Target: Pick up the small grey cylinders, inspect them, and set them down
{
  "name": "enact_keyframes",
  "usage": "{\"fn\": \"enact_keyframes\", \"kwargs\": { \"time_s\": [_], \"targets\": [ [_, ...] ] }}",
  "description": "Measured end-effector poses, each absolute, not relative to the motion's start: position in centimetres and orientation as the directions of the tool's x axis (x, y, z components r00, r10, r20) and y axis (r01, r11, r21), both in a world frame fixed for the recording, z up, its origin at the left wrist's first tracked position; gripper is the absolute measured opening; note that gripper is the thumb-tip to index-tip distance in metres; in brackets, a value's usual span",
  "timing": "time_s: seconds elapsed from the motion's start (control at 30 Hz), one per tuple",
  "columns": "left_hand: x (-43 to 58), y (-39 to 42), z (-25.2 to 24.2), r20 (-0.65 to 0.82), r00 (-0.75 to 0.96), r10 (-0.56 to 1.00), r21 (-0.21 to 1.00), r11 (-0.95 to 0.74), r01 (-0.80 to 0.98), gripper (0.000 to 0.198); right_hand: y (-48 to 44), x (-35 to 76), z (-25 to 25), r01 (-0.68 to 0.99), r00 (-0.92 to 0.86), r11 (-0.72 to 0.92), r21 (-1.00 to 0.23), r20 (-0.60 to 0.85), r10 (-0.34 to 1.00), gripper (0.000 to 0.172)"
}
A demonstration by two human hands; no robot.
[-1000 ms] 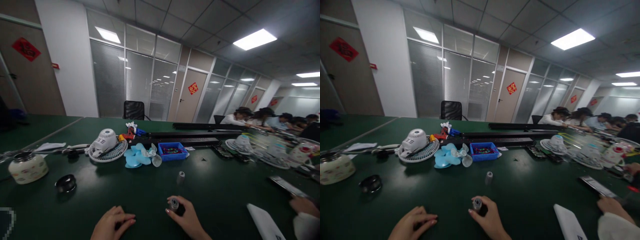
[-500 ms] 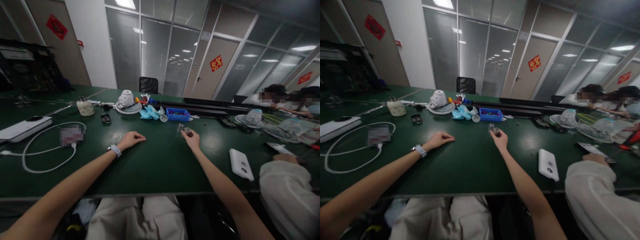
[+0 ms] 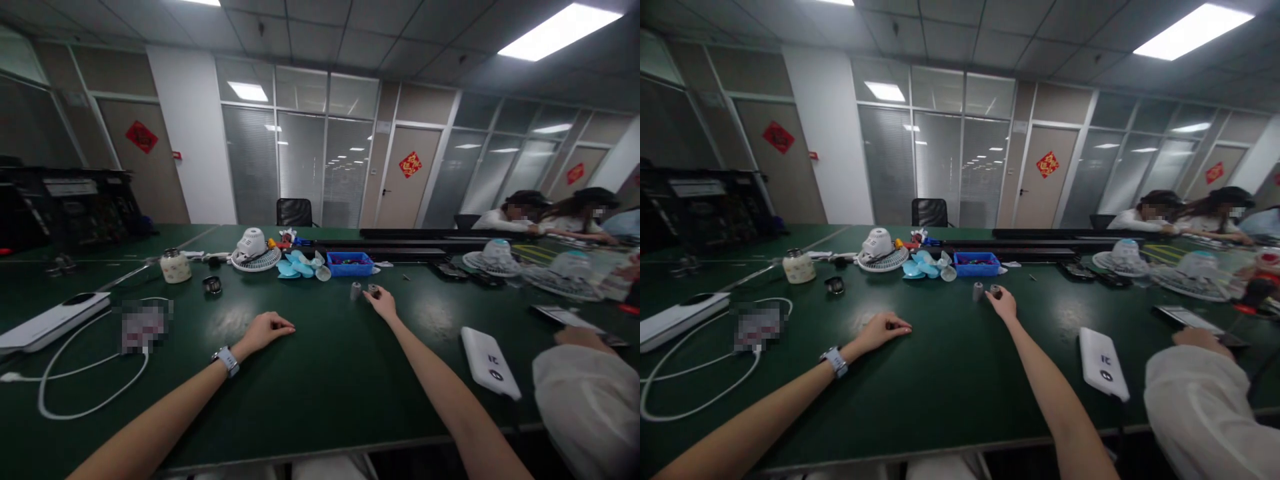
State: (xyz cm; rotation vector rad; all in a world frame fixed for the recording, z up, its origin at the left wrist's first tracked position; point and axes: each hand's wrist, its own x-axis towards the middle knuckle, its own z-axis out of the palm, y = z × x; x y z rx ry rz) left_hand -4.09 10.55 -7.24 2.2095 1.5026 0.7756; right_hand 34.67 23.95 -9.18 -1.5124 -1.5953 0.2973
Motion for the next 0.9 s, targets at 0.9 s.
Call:
{"fn": "enact_keyframes", "kwargs": {
  "time_s": [0.9],
  "targets": [
    [-4.5, 9.0, -6.5, 0.232, -0.067, 0.970, 0.820, -0.158, 0.549, 0.060, 14.1, 21.3, -5.2, 0.585, -0.316, 0.646, -0.490, 0.596, 0.738, 0.023]
  ]
}}
